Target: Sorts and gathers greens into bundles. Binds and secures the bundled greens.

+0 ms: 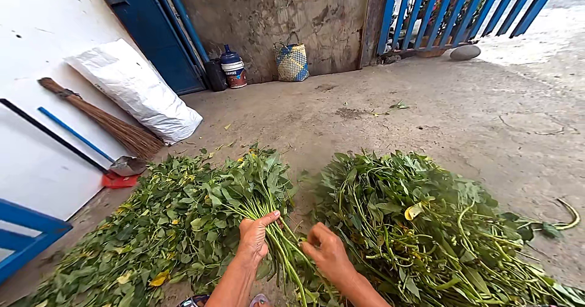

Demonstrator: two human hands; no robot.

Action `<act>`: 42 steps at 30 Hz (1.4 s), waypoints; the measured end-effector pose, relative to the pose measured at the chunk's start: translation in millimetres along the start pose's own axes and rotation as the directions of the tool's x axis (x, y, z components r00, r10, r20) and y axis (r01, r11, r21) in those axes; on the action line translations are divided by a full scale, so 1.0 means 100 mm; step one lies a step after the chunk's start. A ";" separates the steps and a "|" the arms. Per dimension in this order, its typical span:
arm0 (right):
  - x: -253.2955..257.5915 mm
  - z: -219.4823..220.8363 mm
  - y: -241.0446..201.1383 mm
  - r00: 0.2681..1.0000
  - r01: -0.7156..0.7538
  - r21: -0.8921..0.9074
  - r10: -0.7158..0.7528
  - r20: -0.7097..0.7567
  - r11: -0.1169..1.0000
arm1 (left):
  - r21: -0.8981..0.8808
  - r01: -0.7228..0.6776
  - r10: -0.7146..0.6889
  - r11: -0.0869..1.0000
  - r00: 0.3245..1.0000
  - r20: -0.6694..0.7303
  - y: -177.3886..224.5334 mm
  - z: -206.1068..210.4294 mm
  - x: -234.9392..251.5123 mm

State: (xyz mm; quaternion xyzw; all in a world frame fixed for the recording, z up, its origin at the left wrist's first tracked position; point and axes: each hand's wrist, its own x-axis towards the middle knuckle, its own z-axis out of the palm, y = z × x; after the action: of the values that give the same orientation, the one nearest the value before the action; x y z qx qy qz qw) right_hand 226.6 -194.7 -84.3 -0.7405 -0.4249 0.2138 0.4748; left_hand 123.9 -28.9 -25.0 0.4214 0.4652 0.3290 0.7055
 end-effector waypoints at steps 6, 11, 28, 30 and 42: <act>0.09 -0.19 -0.06 0.994 -0.095 0.287 0.075 0.081 0.953 | -0.015 -0.020 0.022 1.000 0.988 0.154 0.06 0.21 -0.11; 0.09 -0.19 -0.28 0.996 -0.059 0.420 0.079 -0.031 0.906 | -0.121 -0.033 0.058 0.992 0.976 0.210 0.12 0.37 -0.19; -0.01 -0.87 -0.44 0.933 -0.197 0.539 -0.012 0.360 0.819 | -0.241 0.076 0.031 0.968 0.912 0.410 0.10 0.61 -0.74; -0.03 -0.85 -0.44 0.948 -0.163 0.490 -0.002 0.319 0.856 | -0.248 0.071 0.035 0.966 0.917 0.398 0.06 0.66 -0.73; 0.07 -0.97 -0.24 0.792 -0.430 0.500 0.048 0.609 0.752 | -0.209 0.087 -0.005 0.974 0.931 0.365 -0.09 0.72 -0.63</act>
State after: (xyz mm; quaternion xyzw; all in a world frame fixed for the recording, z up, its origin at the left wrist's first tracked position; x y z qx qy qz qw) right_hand 290.2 -234.5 -18.6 -0.4980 -0.3477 0.6094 0.5096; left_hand 169.6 -107.0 6.0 0.3822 0.2975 0.2788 0.8293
